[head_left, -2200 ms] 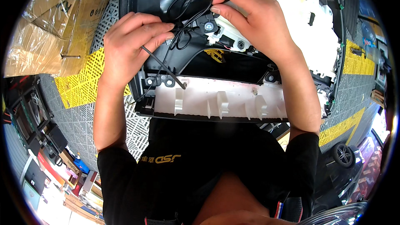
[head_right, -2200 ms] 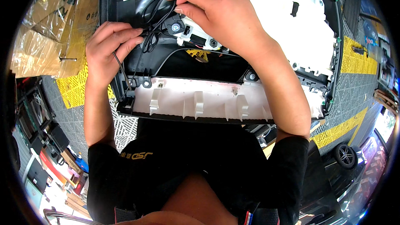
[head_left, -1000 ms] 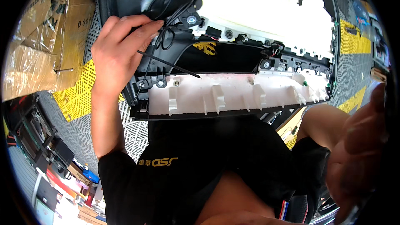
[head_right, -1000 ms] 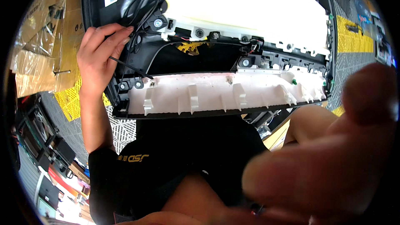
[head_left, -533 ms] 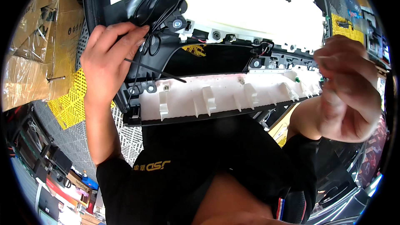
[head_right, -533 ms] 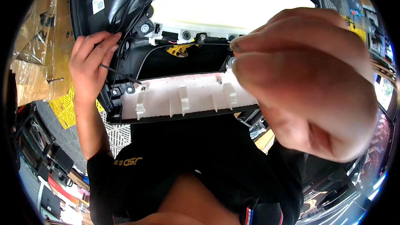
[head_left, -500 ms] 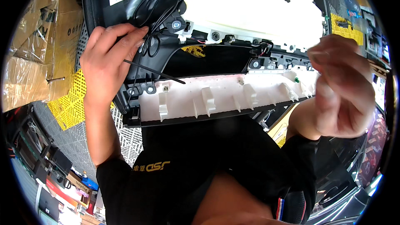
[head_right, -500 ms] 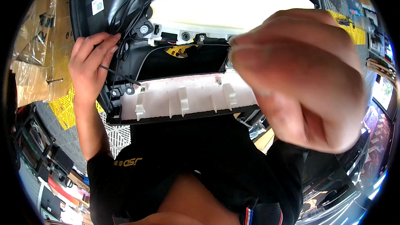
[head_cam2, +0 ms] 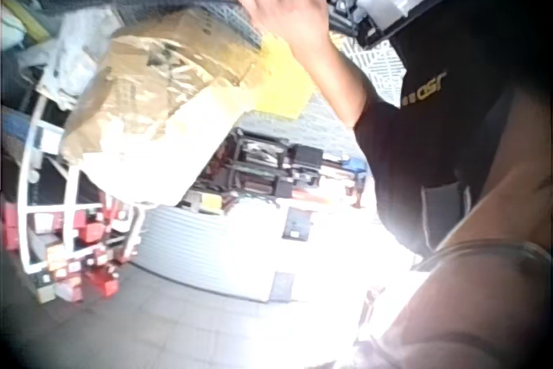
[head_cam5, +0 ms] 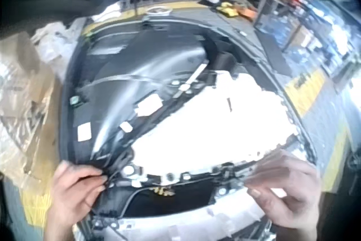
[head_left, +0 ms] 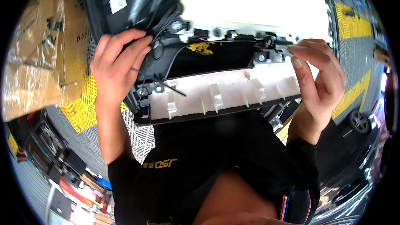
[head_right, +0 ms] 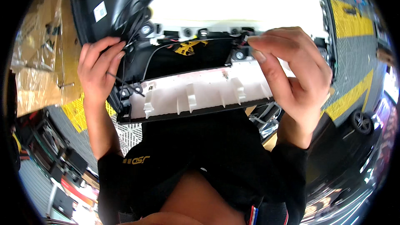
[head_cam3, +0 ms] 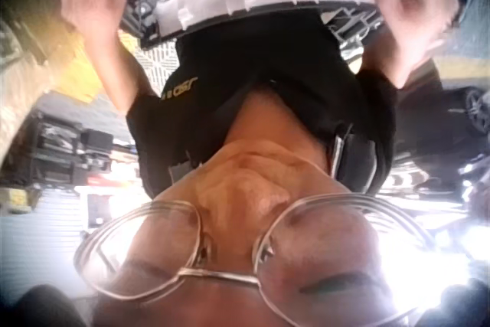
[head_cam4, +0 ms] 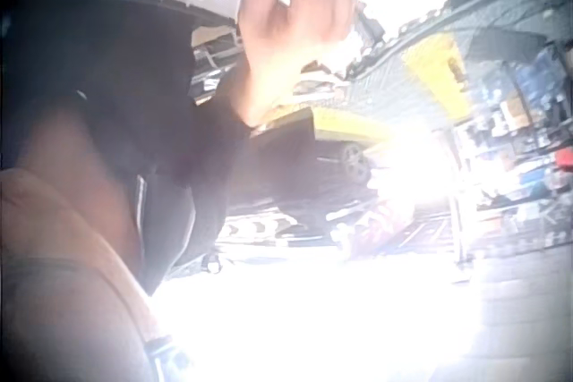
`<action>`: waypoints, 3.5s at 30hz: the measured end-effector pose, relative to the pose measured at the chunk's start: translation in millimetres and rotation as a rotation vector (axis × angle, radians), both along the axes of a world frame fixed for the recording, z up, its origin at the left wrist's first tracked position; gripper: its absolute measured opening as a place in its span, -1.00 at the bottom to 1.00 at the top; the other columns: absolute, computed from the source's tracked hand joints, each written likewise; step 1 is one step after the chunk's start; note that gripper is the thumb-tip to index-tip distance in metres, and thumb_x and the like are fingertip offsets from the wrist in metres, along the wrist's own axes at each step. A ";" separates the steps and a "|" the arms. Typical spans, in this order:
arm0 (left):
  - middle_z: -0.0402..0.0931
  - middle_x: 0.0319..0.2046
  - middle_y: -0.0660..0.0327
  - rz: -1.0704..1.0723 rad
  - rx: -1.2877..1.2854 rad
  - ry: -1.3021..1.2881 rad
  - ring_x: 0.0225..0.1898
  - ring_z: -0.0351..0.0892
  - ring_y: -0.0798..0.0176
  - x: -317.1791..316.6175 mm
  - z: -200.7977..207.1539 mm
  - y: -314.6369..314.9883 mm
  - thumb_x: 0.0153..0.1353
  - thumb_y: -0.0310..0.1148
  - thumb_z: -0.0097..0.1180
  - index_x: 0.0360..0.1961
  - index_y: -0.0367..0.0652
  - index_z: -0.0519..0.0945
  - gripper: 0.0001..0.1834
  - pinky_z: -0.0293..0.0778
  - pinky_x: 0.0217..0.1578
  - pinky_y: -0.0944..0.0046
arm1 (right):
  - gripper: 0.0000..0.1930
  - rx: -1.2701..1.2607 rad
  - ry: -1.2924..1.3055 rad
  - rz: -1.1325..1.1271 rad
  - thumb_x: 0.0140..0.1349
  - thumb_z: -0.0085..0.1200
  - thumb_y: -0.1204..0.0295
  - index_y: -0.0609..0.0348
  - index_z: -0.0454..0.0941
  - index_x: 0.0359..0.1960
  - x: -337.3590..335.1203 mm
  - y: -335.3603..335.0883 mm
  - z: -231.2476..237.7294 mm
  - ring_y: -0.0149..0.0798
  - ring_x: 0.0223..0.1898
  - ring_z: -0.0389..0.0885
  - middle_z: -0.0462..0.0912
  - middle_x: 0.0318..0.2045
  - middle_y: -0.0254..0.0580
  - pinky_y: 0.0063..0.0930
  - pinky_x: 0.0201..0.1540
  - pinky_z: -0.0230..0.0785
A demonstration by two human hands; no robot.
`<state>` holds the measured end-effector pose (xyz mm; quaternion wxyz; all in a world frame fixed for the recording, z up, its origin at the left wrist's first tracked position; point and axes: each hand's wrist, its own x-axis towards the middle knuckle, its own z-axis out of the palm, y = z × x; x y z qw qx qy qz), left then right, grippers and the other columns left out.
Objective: The person routes and organizes wires within a car door panel, secures them with zip ties, and trims the excess using a cutter.
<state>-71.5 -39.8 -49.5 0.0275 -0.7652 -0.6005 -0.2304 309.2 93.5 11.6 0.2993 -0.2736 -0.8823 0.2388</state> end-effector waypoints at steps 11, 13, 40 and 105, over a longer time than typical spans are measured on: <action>0.76 0.08 -0.01 -0.080 -0.015 0.233 0.01 0.71 -0.14 4.2 -11.0 -21.6 0.54 -0.45 0.31 -0.01 -0.34 0.75 -0.84 0.59 0.01 -0.07 | -0.77 0.277 0.359 -0.429 0.32 0.39 0.48 0.19 0.84 -0.01 65.8 -116.4 -103.8 -0.22 -0.26 0.72 0.82 -0.14 -0.22 -0.35 -0.22 0.46; 0.74 0.09 -0.01 -0.091 -0.021 0.301 0.04 0.72 -0.13 6.7 -7.5 -20.6 0.57 -0.45 0.26 0.00 -0.36 0.74 -0.83 0.61 0.06 -0.06 | -0.78 0.231 0.379 -0.480 0.35 0.37 0.47 0.17 0.83 0.00 85.1 -152.5 -126.3 -0.22 -0.27 0.71 0.82 -0.14 -0.23 -0.33 -0.20 0.46; 0.56 -0.07 -0.07 0.124 -0.201 0.037 -0.05 0.56 0.03 34.4 -21.4 -47.5 0.69 -0.44 -0.05 0.04 -0.44 0.54 -0.78 0.54 0.07 0.10 | -0.39 -0.527 0.509 -0.779 0.55 0.21 -0.03 0.06 0.58 0.46 91.7 -140.8 -269.7 0.17 0.44 0.53 0.64 0.37 0.10 0.01 0.50 0.36; 0.76 -0.01 0.02 0.197 -0.167 -0.276 -0.06 0.80 0.12 55.2 -25.0 -61.3 0.43 -0.56 0.40 -0.02 -0.34 0.74 -0.84 0.69 -0.04 0.24 | -0.39 -1.225 -0.848 -1.981 0.65 -0.02 -0.05 0.27 0.55 0.36 412.2 -503.6 -340.4 0.18 0.25 0.73 0.68 0.29 0.23 0.07 0.16 0.67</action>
